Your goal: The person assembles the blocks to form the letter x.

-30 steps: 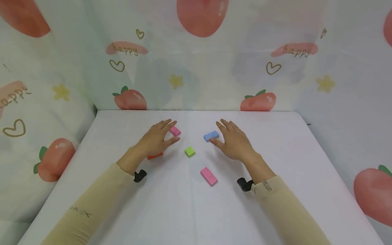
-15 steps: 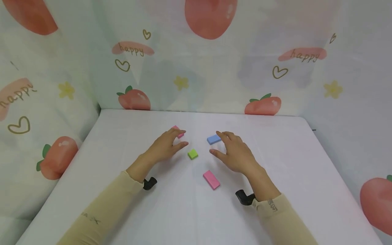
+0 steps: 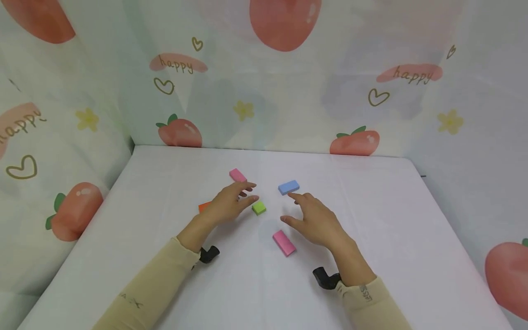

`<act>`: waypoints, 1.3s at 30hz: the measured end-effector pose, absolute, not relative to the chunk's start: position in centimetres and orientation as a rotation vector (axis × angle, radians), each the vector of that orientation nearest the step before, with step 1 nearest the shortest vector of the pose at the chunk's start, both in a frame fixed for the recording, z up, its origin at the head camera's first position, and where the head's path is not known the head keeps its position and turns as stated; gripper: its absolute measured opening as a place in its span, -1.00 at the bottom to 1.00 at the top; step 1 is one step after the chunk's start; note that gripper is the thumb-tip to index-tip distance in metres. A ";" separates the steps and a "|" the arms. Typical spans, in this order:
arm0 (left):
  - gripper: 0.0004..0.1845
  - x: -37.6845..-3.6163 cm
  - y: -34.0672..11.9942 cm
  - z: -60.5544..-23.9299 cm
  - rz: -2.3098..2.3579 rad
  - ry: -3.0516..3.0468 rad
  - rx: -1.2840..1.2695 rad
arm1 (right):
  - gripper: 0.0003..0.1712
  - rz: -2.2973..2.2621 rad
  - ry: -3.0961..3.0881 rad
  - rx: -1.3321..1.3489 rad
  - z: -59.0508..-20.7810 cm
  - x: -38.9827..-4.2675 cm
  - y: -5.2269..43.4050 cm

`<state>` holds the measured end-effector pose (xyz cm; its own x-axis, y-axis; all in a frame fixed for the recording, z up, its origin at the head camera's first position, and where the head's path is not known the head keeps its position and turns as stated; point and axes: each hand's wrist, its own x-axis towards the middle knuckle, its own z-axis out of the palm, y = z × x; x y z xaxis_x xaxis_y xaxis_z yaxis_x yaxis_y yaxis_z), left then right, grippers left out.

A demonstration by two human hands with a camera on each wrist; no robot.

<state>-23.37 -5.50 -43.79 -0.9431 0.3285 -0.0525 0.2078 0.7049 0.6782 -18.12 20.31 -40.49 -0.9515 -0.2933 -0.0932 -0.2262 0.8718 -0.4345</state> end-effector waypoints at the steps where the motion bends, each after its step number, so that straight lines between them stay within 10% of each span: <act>1: -0.41 -23.5 -5.4 -44.1 1.066 2.732 0.427 | -0.15 -0.645 2.879 -0.395 -40.6 -18.0 20.3; 39: -0.72 -23.6 -4.9 -49.0 1.307 2.703 0.341 | -0.42 -0.528 2.673 -0.307 -43.0 -16.7 18.0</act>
<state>-23.63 -4.93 -49.01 -0.9674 0.2530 -0.0094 0.1497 0.6016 0.7846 -16.74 17.99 -42.99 -0.8969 -0.2847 -0.3383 -0.1346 0.9046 -0.4044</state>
